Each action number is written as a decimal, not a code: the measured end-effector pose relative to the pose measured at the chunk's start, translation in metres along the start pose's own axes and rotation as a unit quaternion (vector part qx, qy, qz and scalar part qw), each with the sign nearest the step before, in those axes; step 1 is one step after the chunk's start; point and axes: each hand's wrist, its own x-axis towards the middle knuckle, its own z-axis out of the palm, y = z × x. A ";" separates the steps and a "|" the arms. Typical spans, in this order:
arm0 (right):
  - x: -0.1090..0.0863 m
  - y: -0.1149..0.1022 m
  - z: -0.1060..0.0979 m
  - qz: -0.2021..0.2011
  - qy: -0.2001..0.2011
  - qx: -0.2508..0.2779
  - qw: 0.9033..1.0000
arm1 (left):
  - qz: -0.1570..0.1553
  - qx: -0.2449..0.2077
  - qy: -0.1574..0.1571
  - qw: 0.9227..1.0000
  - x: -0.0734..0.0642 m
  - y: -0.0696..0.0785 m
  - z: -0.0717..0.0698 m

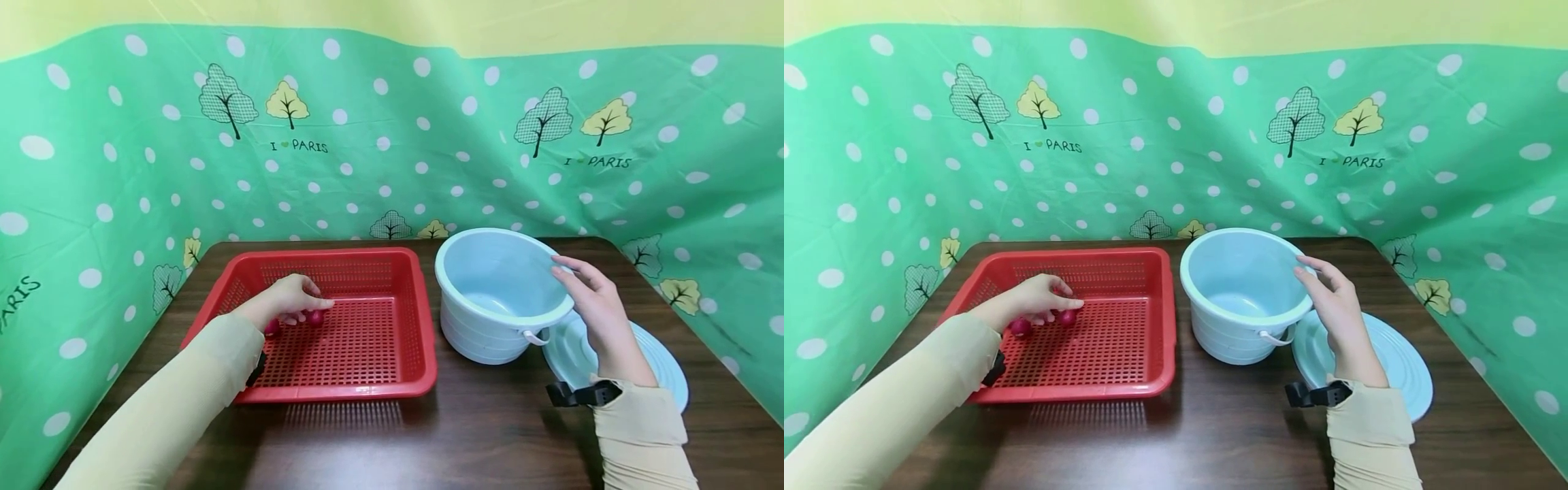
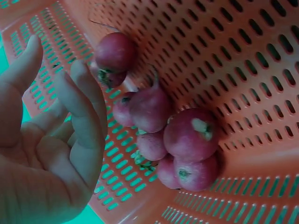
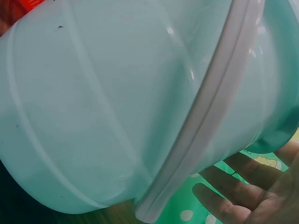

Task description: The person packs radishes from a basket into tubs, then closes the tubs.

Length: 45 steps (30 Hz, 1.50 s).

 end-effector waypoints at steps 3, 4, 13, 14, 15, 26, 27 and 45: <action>0.000 -0.001 0.000 -0.003 -0.001 -0.004 1.000 | -0.008 0.001 -0.012 1.000 0.001 -0.002 0.003; 0.000 -0.001 0.000 -0.003 -0.001 -0.006 1.000 | -0.008 0.000 -0.016 1.000 0.001 -0.003 0.003; 0.000 0.000 -0.001 -0.004 0.003 -0.039 0.999 | -0.008 -0.032 -0.039 0.999 0.004 -0.012 0.005; 0.000 0.000 -0.001 -0.004 0.004 -0.042 0.999 | -0.008 -0.034 -0.044 0.998 0.004 -0.013 0.005; 0.000 0.000 -0.001 -0.004 0.005 -0.044 0.999 | -0.010 -0.038 -0.049 0.998 0.005 -0.013 0.005; -0.001 0.000 -0.002 -0.011 -0.005 -0.048 0.999 | -0.025 -0.055 -0.066 0.996 0.012 -0.021 0.004; -0.001 0.000 -0.002 -0.012 -0.005 -0.049 0.999 | -0.024 -0.055 -0.064 0.996 0.012 -0.021 0.005; -0.001 0.001 -0.002 -0.018 -0.005 -0.060 0.998 | -0.015 -0.035 -0.060 0.997 0.006 -0.015 0.006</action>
